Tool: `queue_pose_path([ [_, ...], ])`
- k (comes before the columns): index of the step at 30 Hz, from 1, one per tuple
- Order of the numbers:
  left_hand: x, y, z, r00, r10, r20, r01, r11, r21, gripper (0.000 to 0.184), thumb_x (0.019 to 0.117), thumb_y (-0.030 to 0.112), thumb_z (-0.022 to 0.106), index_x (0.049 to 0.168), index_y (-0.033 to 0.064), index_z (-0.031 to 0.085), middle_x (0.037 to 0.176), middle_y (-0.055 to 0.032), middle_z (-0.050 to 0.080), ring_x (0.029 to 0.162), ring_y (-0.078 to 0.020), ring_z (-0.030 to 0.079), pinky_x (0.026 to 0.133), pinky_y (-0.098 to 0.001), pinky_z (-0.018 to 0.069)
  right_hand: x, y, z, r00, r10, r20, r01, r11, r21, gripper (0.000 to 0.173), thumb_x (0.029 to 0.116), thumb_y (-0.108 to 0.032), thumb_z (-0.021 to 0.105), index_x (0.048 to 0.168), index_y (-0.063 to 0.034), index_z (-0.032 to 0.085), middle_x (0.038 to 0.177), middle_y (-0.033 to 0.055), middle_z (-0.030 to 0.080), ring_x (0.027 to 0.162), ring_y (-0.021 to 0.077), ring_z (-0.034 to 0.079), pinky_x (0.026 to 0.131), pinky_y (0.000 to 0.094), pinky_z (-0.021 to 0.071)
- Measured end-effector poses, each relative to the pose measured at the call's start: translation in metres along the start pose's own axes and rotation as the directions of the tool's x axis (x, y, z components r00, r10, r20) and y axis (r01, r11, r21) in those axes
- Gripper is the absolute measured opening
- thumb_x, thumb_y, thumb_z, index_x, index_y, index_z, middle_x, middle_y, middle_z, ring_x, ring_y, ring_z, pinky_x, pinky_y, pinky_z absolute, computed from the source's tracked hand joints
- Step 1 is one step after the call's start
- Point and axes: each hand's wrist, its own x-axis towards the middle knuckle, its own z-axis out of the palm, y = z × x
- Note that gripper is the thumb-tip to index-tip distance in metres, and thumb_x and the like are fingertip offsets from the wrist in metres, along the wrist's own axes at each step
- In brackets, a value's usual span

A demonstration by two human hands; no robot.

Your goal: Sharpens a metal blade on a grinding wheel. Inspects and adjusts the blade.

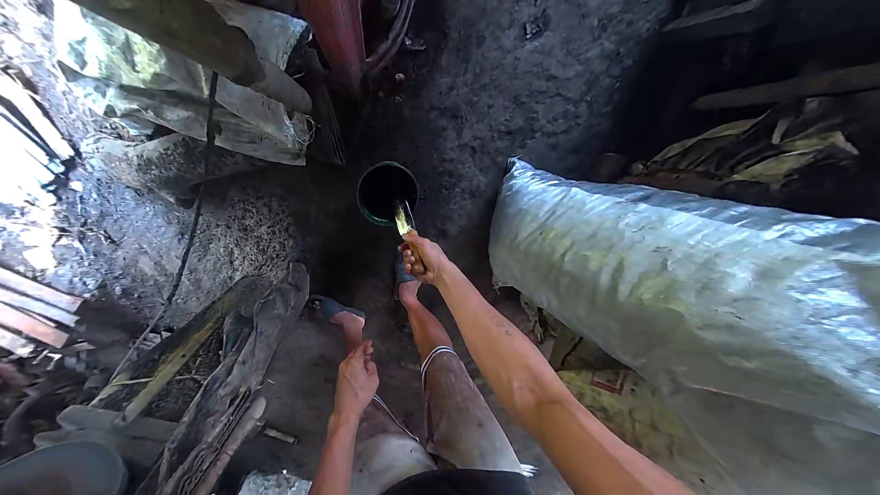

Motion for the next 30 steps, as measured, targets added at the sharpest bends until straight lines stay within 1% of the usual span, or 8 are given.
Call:
queue_pose_path([
  [7, -0.02, 0.015, -0.003, 0.997, -0.006, 0.074, 0.003, 0.999, 0.036, 0.039, 0.1004, 0.01, 0.051, 0.136, 0.0085, 0.065, 0.119, -0.0063, 0.074, 0.106, -0.0157, 0.071, 0.1, -0.0373, 0.0559, -0.031, 0.003, 0.01, 1.0, 0.026, 0.008, -0.026, 0.999, 0.036, 0.033, 0.1019, -0.045, 0.057, 0.097, -0.013, 0.059, 0.062, -0.0043, 0.047, 0.042, 0.0052, 0.045, 0.04, 0.0202, 0.0444],
  [12, -0.043, 0.026, -0.036, 1.0, 0.027, -0.005, -0.026, 0.999, 0.018, 0.032, 0.1037, 0.017, 0.05, 0.128, 0.0095, 0.07, 0.108, -0.0061, 0.076, 0.1, -0.0179, 0.073, 0.095, -0.0425, 0.058, -0.145, 0.041, -0.018, 0.974, 0.093, 0.209, -0.088, 0.996, -0.031, 0.03, 0.1064, -0.04, 0.049, 0.097, -0.0121, 0.056, 0.061, -0.004, 0.045, 0.042, 0.0051, 0.044, 0.039, 0.0197, 0.043],
  [15, -0.059, 0.036, -0.069, 0.986, 0.044, -0.163, -0.089, 0.956, -0.279, 0.028, 0.1044, 0.02, 0.052, 0.119, 0.0041, 0.069, 0.097, -0.0075, 0.074, 0.089, -0.0178, 0.072, 0.086, -0.0412, 0.0603, -0.262, 0.084, -0.033, 0.916, 0.097, 0.389, -0.077, 0.995, -0.068, 0.031, 0.1065, -0.042, 0.045, 0.096, -0.0147, 0.056, 0.059, -0.0069, 0.043, 0.041, 0.0015, 0.04, 0.038, 0.0165, 0.0382],
  [18, -0.085, 0.064, -0.114, 0.975, 0.028, -0.221, -0.189, 0.63, -0.753, 0.039, 0.1069, 0.022, 0.052, 0.134, -0.0051, 0.054, 0.11, -0.0174, 0.071, 0.096, -0.0266, 0.073, 0.083, -0.0432, 0.0635, -0.366, 0.134, -0.049, 0.846, 0.094, 0.525, -0.07, 0.995, -0.064, 0.034, 0.0953, -0.052, 0.063, 0.096, -0.0176, 0.063, 0.057, -0.0082, 0.043, 0.04, 0.0005, 0.04, 0.037, 0.0176, 0.0392],
  [22, -0.138, 0.101, -0.178, 0.953, 0.146, -0.266, -0.295, 0.234, -0.927, 0.044, 0.1107, 0.026, 0.044, 0.146, -0.0006, 0.046, 0.122, -0.0225, 0.068, 0.102, -0.0338, 0.072, 0.084, -0.0484, 0.0623, -0.458, 0.191, -0.044, 0.657, 0.031, 0.753, -0.043, 0.999, -0.004, 0.035, 0.0966, -0.049, 0.065, 0.1, -0.0145, 0.065, 0.055, -0.0069, 0.045, 0.039, 0.0033, 0.047, 0.036, 0.0208, 0.0431],
  [26, -0.207, 0.126, -0.223, 0.87, 0.368, -0.328, -0.371, 0.052, -0.927, 0.042, 0.1119, 0.028, 0.04, 0.141, 0.0014, 0.052, 0.114, -0.0201, 0.07, 0.09, -0.0285, 0.073, 0.082, -0.0463, 0.0624, -0.511, 0.228, -0.023, 0.538, 0.009, 0.843, 0.075, 0.995, -0.058, 0.036, 0.0992, -0.049, 0.061, 0.102, -0.014, 0.065, 0.054, -0.006, 0.048, 0.039, 0.0054, 0.051, 0.036, 0.0227, 0.0456],
  [28, -0.248, 0.138, -0.244, 0.862, 0.314, -0.398, -0.42, 0.001, -0.908, 0.029, 0.1083, 0.023, 0.052, 0.126, 0.0015, 0.061, 0.094, -0.0139, 0.072, 0.077, -0.0214, 0.072, 0.074, -0.04, 0.0626, -0.525, 0.238, -0.014, 0.515, -0.004, 0.857, 0.184, 0.977, -0.106, 0.037, 0.0998, -0.049, 0.061, 0.103, -0.0122, 0.066, 0.056, -0.0043, 0.051, 0.04, 0.0077, 0.054, 0.038, 0.0254, 0.0489],
  [30, -0.285, 0.14, -0.265, 0.839, 0.286, -0.463, -0.484, 0.002, -0.875, 0.02, 0.1042, 0.018, 0.06, 0.117, 0.0023, 0.064, 0.089, -0.0105, 0.071, 0.074, -0.0182, 0.07, 0.072, -0.0366, 0.0621, -0.533, 0.244, -0.007, 0.499, -0.021, 0.866, 0.287, 0.947, -0.143, 0.038, 0.0995, -0.048, 0.062, 0.104, -0.0109, 0.068, 0.057, -0.0028, 0.055, 0.043, 0.0098, 0.057, 0.04, 0.0281, 0.0515],
])
